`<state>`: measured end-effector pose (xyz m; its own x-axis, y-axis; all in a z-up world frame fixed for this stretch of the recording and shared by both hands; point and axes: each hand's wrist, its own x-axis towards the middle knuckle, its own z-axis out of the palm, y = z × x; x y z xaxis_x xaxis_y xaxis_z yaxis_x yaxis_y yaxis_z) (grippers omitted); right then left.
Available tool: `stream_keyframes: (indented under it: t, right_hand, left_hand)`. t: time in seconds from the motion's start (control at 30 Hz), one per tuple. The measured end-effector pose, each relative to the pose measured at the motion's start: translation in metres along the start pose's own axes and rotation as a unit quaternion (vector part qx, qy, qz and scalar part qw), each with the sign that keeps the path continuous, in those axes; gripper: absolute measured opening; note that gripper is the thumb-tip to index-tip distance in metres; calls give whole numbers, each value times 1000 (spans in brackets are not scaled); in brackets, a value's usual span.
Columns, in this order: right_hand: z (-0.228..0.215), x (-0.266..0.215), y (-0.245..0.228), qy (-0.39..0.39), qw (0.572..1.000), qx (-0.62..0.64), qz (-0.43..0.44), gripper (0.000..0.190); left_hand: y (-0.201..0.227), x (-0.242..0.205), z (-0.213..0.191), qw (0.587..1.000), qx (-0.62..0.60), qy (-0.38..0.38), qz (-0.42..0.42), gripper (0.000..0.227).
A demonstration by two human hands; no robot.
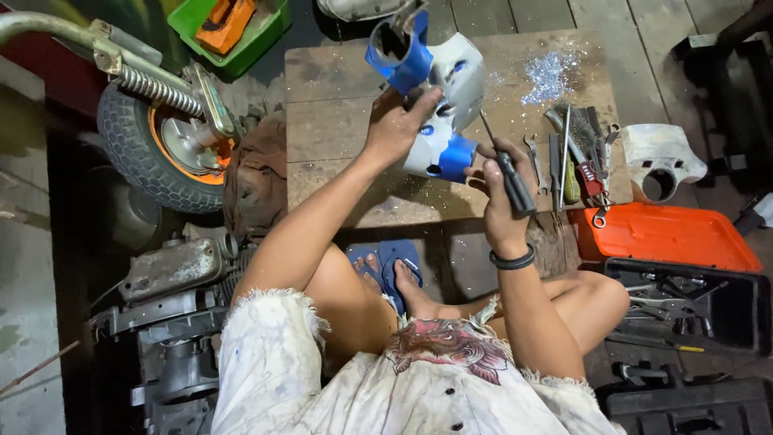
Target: The person sits on the floor and uses a hammer to scrape blue paint off a white plastic motorcycle part. They repeatedly strike the surface with the hammer's head to remove the paint, occasionally rotating the part to access different areas.
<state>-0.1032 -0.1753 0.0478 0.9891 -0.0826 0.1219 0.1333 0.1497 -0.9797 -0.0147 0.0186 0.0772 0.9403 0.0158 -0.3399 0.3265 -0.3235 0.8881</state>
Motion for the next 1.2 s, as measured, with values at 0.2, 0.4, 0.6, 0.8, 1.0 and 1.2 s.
stream_keyframes:
  t: [0.2,0.4,0.6,0.8,1.0,1.2]
  right_hand:
    - [7,-8,5,11,989,-90,-120,33]
    - [19,-13,-10,-25,978,-148,-143,29]
    - [21,-15,-10,-30,921,-327,-210,29]
    - [22,-11,1,-43,897,-353,-260,28]
    - [24,-11,1,-30,900,-356,-248,29]
    - [26,-11,3,-35,908,-341,-242,30]
  left_hand:
    - [-22,11,8,951,-14,108,289,44]
    - [-11,2,-5,985,-46,91,142,50]
    - [-3,-6,-11,993,-35,48,103,56]
    - [-11,-1,-4,985,-32,58,159,57]
    - [-21,7,-2,963,-34,73,258,42]
    - [-19,7,-8,966,18,73,247,48]
